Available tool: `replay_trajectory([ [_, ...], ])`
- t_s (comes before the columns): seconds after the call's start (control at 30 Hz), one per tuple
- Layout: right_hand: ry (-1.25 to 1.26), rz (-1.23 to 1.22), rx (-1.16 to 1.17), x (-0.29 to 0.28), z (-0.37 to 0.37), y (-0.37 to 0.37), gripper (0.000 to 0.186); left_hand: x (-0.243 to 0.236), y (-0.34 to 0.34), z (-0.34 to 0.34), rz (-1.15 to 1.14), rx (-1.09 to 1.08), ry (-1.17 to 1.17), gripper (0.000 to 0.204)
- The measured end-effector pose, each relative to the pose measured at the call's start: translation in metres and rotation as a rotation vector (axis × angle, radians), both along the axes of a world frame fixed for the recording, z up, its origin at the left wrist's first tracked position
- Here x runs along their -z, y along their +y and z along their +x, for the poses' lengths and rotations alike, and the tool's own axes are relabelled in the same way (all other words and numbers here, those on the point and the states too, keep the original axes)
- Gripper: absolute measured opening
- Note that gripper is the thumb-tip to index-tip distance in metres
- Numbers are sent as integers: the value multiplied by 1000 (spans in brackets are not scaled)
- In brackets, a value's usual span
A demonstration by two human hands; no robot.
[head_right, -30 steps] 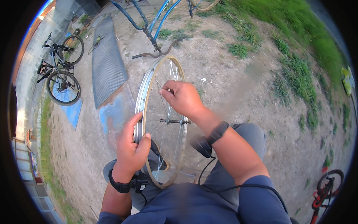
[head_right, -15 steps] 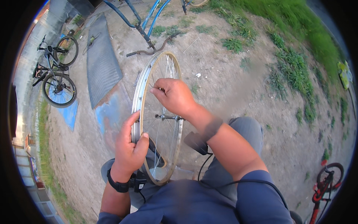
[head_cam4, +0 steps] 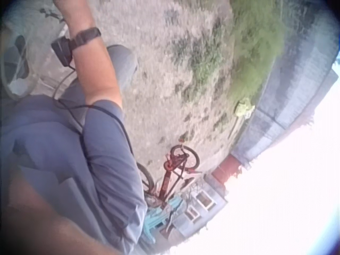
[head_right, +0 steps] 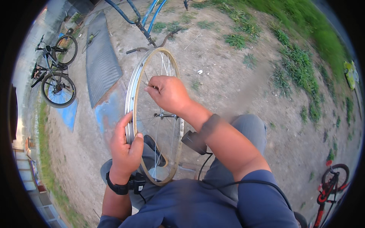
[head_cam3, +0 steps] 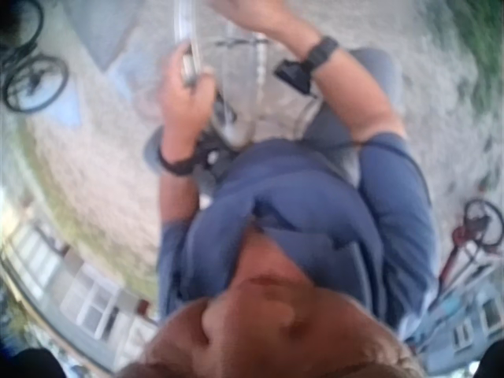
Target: The person laces a bicycle wheel by inserting spokes through the rim and hub, then threads and tightens the nipples by hand. The wheel is rotated and repositioned repeatedly to access different spoke holes.
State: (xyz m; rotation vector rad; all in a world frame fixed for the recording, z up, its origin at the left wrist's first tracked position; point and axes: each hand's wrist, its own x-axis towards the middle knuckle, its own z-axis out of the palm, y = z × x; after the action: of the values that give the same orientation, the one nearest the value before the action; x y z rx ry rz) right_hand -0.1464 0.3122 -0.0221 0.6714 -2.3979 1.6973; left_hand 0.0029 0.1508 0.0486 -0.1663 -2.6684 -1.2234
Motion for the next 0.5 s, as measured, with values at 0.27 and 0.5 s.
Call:
replay_trajectory([
  [0.27, 82, -13, 16, 3, 2, -1, 17, 3, 3, 2, -24, 22, 57, 55],
  [0.5, 104, -1, -3, 2, 7, -1, 17, 5, 1, 4, 2, 19, 49, 55],
])
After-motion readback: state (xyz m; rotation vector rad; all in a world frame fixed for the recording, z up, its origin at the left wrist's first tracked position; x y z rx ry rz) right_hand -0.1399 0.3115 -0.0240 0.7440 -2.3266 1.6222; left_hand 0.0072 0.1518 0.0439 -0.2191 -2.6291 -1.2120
